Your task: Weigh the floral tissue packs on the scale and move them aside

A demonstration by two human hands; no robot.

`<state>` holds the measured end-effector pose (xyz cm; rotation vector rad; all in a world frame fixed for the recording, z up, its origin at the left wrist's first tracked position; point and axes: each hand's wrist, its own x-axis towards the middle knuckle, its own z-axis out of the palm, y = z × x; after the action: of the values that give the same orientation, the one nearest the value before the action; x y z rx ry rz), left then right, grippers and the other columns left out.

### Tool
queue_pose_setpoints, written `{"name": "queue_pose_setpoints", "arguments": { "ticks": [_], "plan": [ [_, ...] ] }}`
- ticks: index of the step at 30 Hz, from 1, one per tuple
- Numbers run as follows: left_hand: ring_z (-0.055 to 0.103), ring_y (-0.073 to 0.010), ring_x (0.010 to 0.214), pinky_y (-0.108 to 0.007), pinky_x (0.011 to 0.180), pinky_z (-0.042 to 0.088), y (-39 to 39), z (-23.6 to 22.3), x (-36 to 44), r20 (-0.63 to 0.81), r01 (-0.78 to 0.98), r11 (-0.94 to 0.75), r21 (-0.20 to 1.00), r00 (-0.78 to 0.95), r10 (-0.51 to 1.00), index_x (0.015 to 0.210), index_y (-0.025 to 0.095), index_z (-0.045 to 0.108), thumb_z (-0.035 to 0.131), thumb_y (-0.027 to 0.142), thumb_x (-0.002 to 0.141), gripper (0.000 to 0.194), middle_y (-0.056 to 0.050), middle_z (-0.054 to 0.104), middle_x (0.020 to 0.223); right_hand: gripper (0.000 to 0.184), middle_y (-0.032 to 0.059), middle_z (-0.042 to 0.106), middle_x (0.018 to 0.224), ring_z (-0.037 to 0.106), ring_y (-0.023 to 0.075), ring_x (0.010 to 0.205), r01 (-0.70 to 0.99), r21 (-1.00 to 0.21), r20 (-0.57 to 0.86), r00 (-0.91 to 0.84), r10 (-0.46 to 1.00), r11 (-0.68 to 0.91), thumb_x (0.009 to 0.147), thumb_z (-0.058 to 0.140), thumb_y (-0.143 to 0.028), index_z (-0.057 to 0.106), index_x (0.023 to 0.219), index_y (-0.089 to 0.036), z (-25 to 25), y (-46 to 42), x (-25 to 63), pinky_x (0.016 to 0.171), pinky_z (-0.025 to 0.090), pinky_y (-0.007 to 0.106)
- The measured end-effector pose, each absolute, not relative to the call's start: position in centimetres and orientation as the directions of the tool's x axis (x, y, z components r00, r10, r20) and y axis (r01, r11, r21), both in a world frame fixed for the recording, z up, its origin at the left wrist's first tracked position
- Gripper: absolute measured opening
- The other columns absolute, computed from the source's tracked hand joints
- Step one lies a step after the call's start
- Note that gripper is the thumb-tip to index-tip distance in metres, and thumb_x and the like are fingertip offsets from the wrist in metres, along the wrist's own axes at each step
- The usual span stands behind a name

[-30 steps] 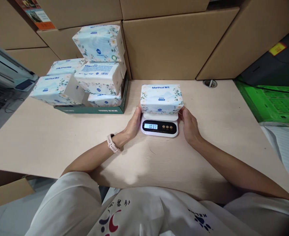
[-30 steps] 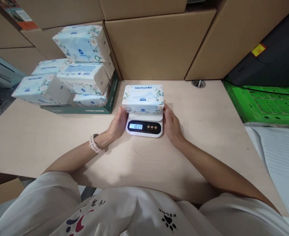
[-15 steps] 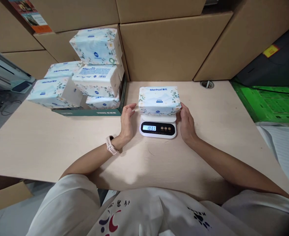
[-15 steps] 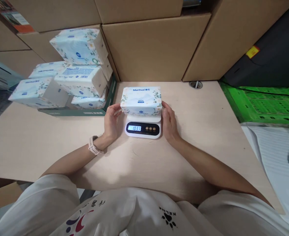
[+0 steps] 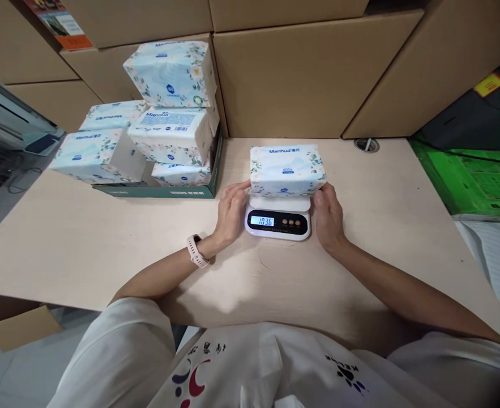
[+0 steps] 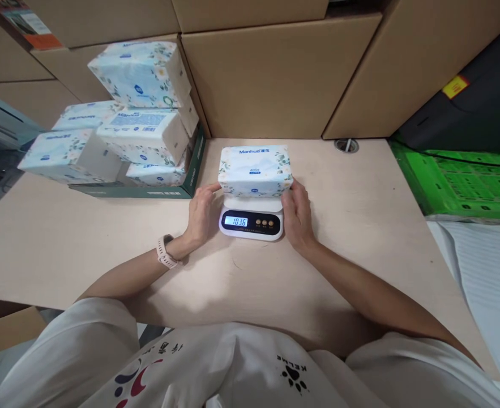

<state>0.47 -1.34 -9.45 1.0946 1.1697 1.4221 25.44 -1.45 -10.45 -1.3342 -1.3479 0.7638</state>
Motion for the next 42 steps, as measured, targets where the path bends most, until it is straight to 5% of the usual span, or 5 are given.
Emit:
{"name": "queue_pose_setpoints", "arguments": {
  "ticks": [16, 24, 30, 37, 42],
  "plan": [
    [0.041, -0.0594, 0.170, -0.074, 0.146, 0.010, 10.3, -6.7, 14.9, 0.031, 0.187, -0.188, 0.964, 0.623, 0.781, 0.107, 0.014, 0.084, 0.092, 0.049, 0.085, 0.042, -0.018, 0.077, 0.154, 0.034, 0.0248, 0.066, 0.147, 0.060, 0.0431, 0.147, 0.276, -0.961, 0.233, 0.778, 0.584, 0.016, 0.108, 0.037, -0.046, 0.057, 0.123, -0.024, -13.0, 7.5, 37.4, 0.134, 0.039, 0.069],
    [0.013, -0.0426, 0.183, -0.076, 0.141, 0.010, 3.2, 3.3, 3.2, 0.263, -0.130, -0.255, 0.958, 0.045, 0.964, 0.136, 0.018, 0.079, 0.039, 0.051, 0.119, 0.054, -0.002, 0.063, 0.169, 0.047, 0.0096, 0.058, 0.179, 0.036, 0.0420, 0.175, 0.843, -0.444, 0.595, 0.025, 0.803, 0.303, 0.100, 0.071, -0.062, 0.079, 0.138, -0.036, -9.9, 2.9, 33.0, 0.146, 0.004, 0.069],
    [0.055, -0.0185, 0.165, -0.040, 0.148, 0.033, 1.8, 8.7, -8.4, 0.711, 0.569, -0.537, 0.623, -0.126, 0.692, 0.137, 0.024, 0.079, 0.078, 0.028, 0.108, 0.029, 0.004, 0.076, 0.153, 0.032, 0.0128, 0.060, 0.176, 0.039, 0.0428, 0.173, 0.821, -0.504, 0.500, 0.023, 0.865, 0.269, 0.099, 0.068, -0.033, 0.081, 0.127, -0.029, -9.9, 5.0, 34.7, 0.144, 0.001, 0.076],
    [0.031, -0.0276, 0.170, -0.048, 0.154, 0.015, 5.4, 6.2, -13.7, 0.459, 0.642, -0.140, 0.754, -0.362, 0.812, 0.139, 0.026, 0.070, 0.080, 0.033, 0.107, 0.034, 0.005, 0.069, 0.155, 0.043, 0.0091, 0.028, 0.195, 0.009, 0.0508, 0.181, 0.781, -0.585, 0.533, 0.167, 0.830, 0.218, 0.097, 0.071, -0.029, 0.074, 0.141, -0.030, -8.9, 4.8, 38.4, 0.138, -0.016, 0.081],
    [0.030, -0.0351, 0.169, -0.059, 0.150, 0.008, 5.5, 5.2, -13.5, 0.455, 0.731, -0.006, 0.683, -0.420, 0.785, 0.151, 0.019, 0.063, 0.069, 0.058, 0.111, 0.055, -0.002, 0.071, 0.155, 0.051, 0.0144, 0.063, 0.173, 0.044, 0.0442, 0.169, 0.699, -0.629, 0.483, 0.009, 0.876, 0.340, 0.099, 0.071, -0.045, 0.076, 0.145, -0.024, -4.8, 4.7, 29.9, 0.146, 0.017, 0.072]
  ]
}}
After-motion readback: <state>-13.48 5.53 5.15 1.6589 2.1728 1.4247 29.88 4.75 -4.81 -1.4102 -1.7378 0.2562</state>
